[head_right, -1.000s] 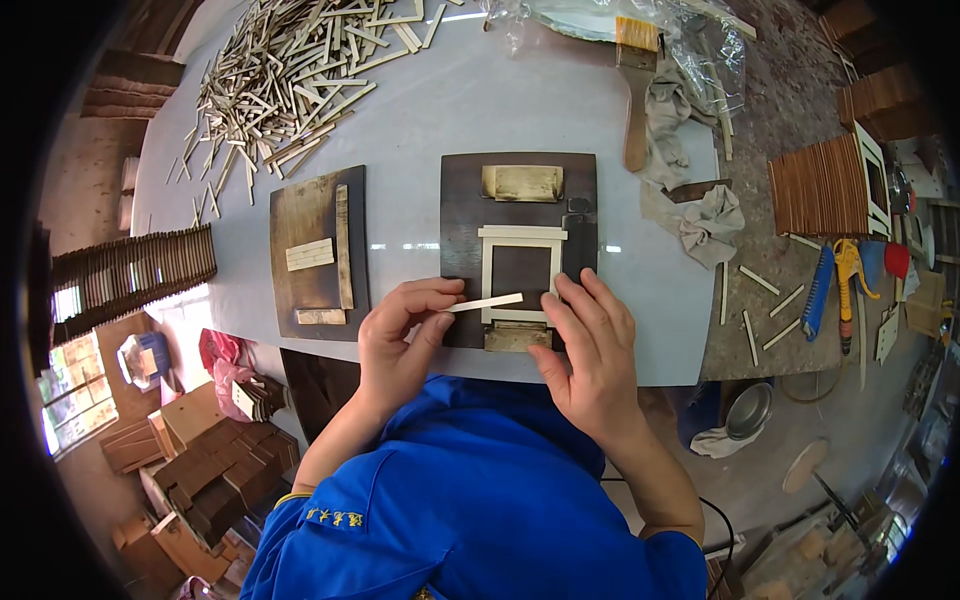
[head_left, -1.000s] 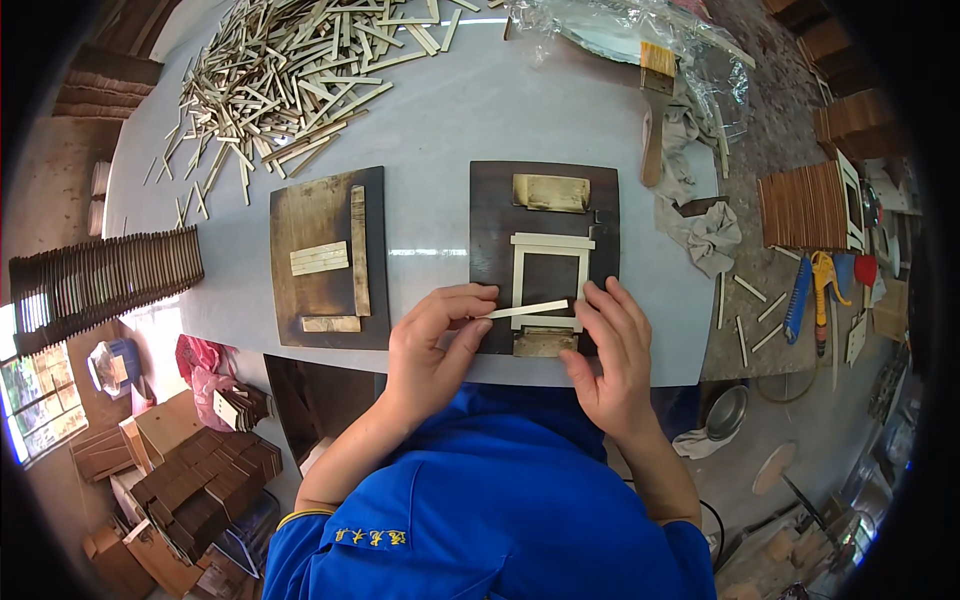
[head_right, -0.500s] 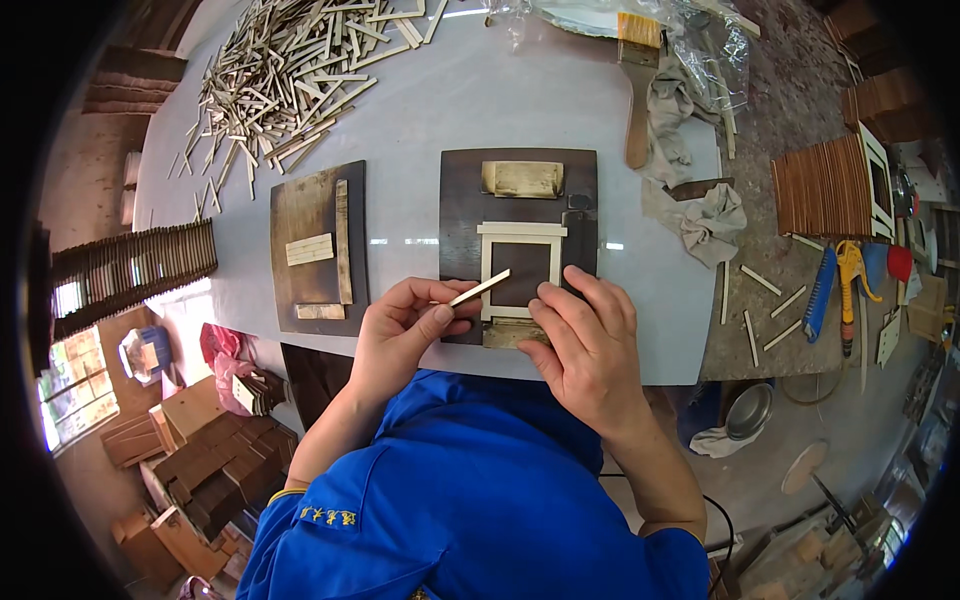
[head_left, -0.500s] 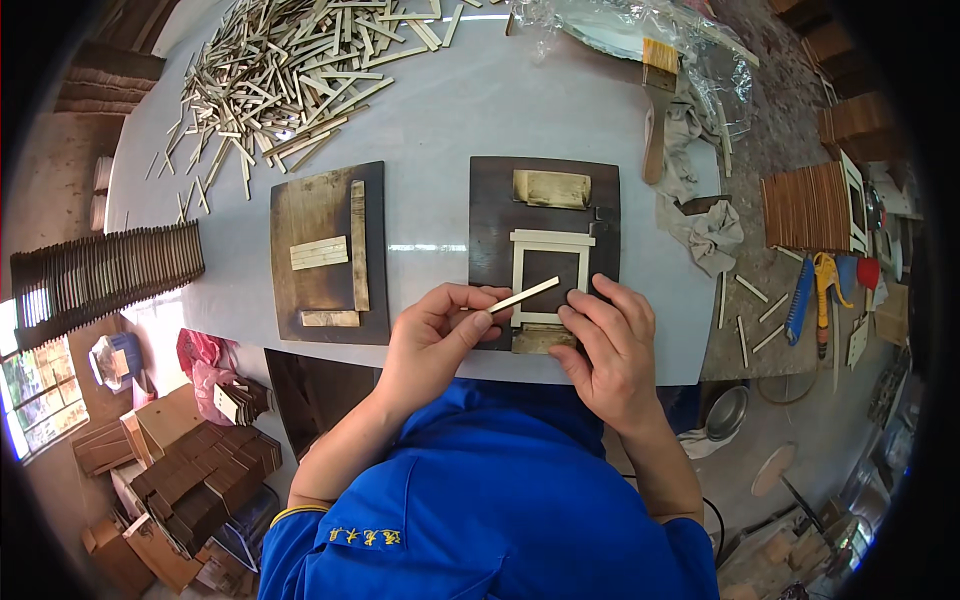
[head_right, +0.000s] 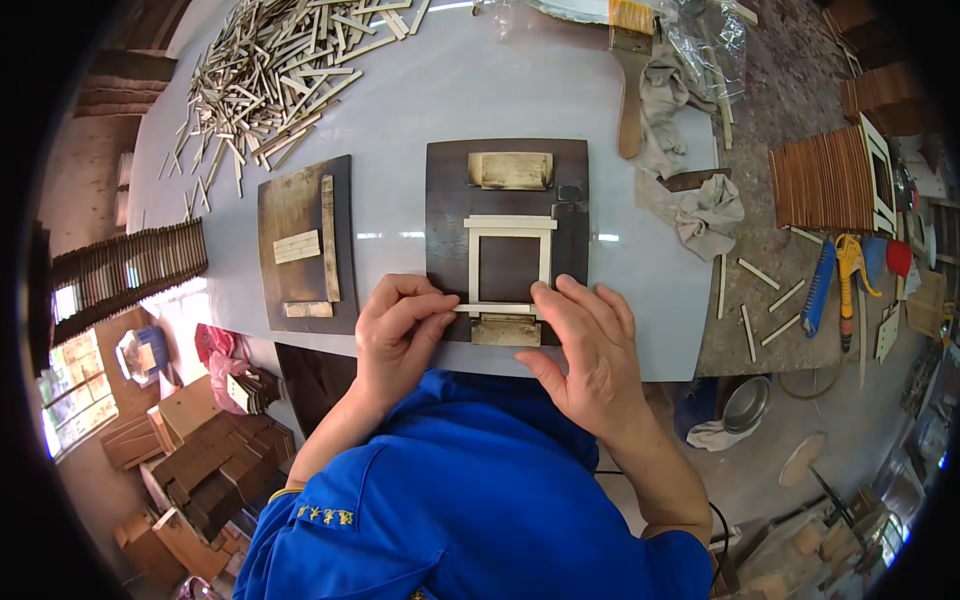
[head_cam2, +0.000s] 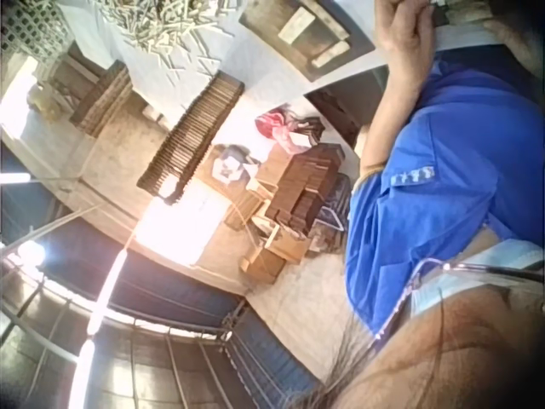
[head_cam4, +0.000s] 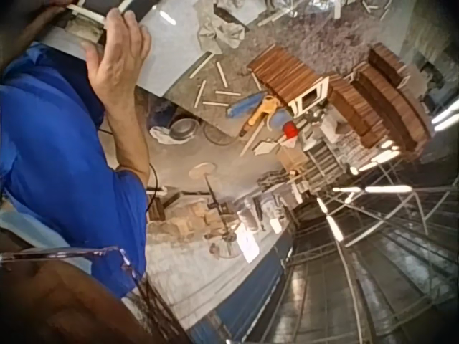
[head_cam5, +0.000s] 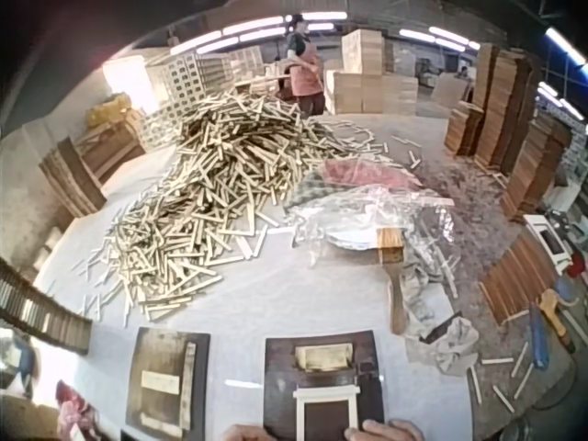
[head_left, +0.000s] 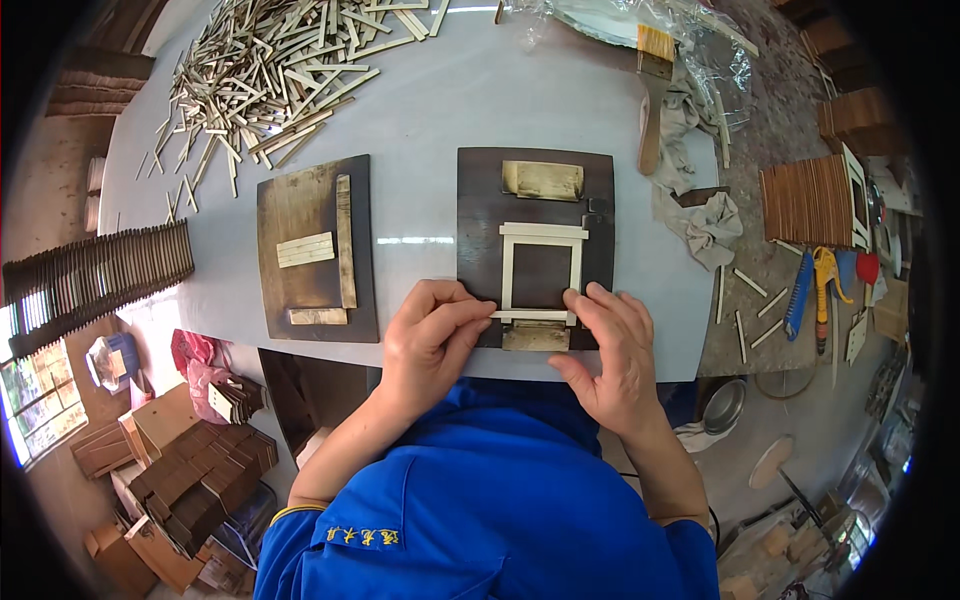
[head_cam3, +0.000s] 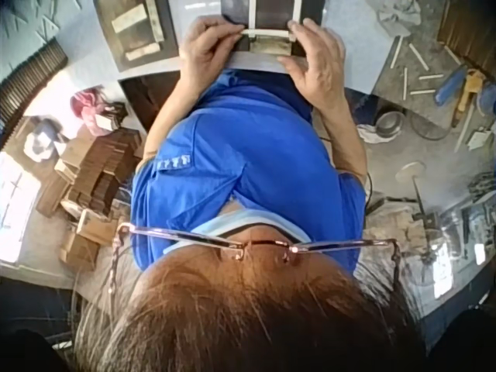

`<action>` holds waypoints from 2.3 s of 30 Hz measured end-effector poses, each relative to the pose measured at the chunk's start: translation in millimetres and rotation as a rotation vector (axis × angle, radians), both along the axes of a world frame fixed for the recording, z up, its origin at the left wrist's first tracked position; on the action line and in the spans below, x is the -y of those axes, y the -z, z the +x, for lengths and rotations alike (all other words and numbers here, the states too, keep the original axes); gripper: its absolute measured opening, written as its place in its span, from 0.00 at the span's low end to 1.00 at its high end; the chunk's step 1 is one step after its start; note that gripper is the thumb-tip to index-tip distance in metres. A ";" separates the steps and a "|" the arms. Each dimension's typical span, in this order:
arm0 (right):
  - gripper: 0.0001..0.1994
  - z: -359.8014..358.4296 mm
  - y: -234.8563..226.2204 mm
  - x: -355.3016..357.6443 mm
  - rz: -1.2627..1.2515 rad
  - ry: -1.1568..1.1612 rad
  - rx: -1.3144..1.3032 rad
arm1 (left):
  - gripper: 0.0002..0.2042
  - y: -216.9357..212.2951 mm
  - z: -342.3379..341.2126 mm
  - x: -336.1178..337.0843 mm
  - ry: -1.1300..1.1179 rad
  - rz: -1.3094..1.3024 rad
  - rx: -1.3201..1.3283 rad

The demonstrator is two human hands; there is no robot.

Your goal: Assembling small wooden frames or boxes using a jig and wooden sticks.

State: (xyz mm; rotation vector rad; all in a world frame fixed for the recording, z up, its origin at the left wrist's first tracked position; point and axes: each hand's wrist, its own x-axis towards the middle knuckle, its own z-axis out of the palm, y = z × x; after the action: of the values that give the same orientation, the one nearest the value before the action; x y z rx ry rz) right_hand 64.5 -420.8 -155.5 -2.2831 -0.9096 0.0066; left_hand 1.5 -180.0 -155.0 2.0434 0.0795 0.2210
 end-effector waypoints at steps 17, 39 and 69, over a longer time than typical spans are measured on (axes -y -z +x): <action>0.25 -2.8 0.3 -4.2 -0.106 -0.043 0.049 | 0.08 4.7 2.2 4.1 0.018 0.175 0.046; 0.21 -3.6 3.8 -7.0 -0.111 0.064 0.097 | 0.19 -47.4 1.2 -3.9 0.135 -0.050 -0.290; 0.24 19.7 -10.2 3.6 0.079 0.026 -0.028 | 0.28 -41.6 27.1 -16.1 0.303 0.338 -0.060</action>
State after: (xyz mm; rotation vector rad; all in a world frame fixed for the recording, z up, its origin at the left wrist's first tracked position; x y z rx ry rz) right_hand 84.2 -424.4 -145.2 -2.2160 -0.8515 -0.0082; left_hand 28.6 -164.0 -113.5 2.3649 -0.2446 -0.0194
